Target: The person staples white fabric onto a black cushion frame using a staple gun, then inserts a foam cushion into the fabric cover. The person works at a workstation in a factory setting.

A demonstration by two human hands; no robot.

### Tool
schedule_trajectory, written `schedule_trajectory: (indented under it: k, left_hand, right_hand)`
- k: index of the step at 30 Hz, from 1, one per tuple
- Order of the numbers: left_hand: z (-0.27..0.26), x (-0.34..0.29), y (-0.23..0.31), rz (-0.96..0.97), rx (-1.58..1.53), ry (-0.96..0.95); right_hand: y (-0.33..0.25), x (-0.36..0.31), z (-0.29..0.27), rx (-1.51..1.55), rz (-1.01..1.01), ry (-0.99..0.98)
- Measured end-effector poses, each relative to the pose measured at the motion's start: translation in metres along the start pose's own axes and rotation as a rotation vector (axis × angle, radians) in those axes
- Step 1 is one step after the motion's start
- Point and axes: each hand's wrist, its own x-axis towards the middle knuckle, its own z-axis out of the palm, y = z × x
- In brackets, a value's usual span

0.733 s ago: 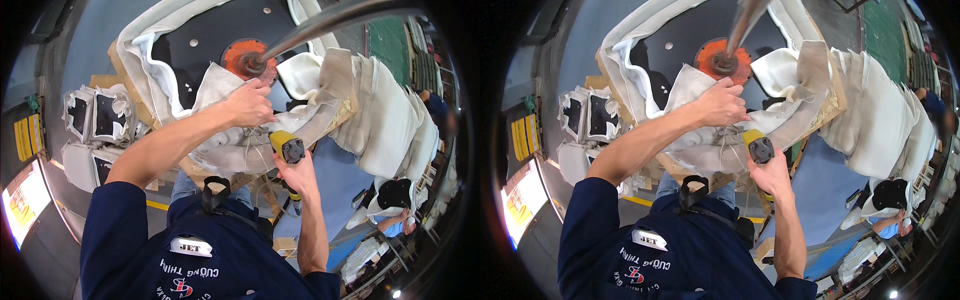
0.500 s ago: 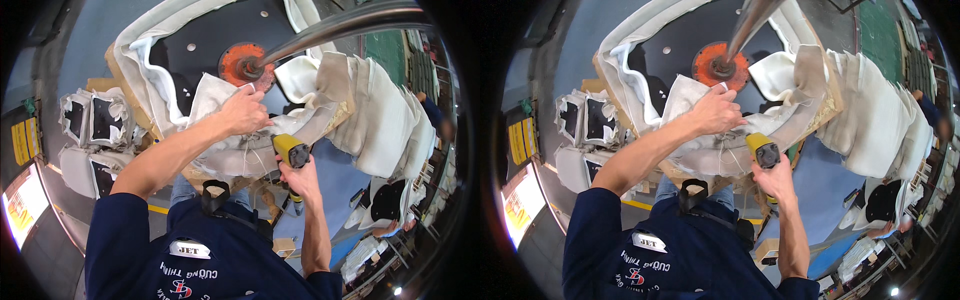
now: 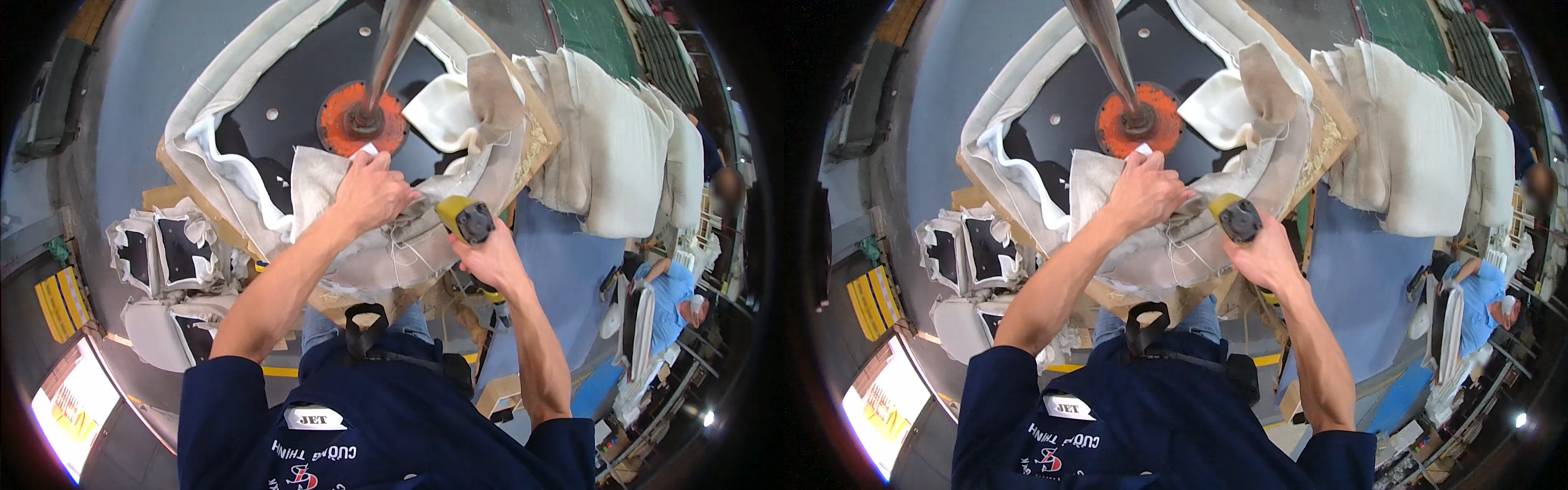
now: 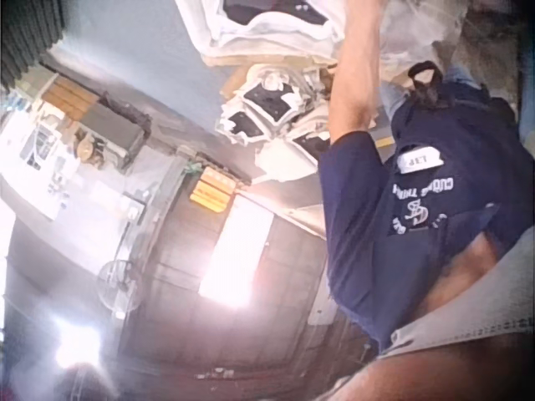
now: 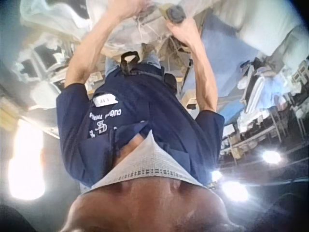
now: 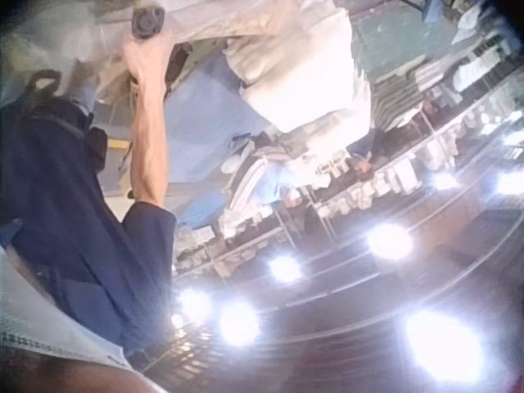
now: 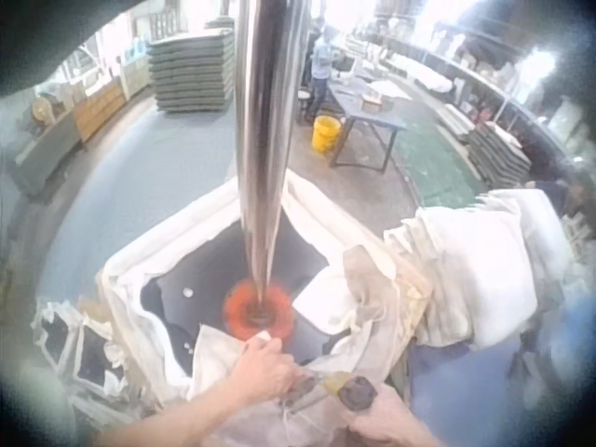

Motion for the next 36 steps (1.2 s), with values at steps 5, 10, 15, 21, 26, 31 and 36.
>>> schedule_trajectory:
  k: [5, 10, 15, 21, 26, 31, 36]
  left_hand:
    - [-0.006, 0.005, -0.001, -0.035, 0.016, -0.03]
    - [0.005, 0.001, -0.001, 0.004, -0.015, 0.048]
    - [0.005, -0.003, -0.002, -0.024, 0.015, 0.041]
    - [0.001, -0.001, -0.001, -0.046, 0.019, -0.024]
    - [0.006, 0.0, -0.002, -0.045, -0.007, -0.013]
    - [0.0, 0.002, 0.0, -0.07, -0.015, -0.056]
    - [0.004, -0.002, -0.001, -0.062, -0.062, 0.021]
  right_hand:
    - [-0.018, 0.006, -0.013, -0.053, 0.101, -0.057]
    - [-0.011, 0.01, -0.017, -0.014, 0.097, -0.047]
    - [-0.011, 0.003, -0.013, 0.028, 0.108, 0.017]
    - [-0.011, 0.015, -0.027, 0.023, 0.153, -0.015]
    - [-0.002, 0.003, -0.04, 0.187, 0.134, 0.018]
    - [0.004, 0.008, -0.046, 0.143, 0.116, -0.011]
    - [-0.009, 0.012, -0.041, 0.065, 0.115, -0.025]
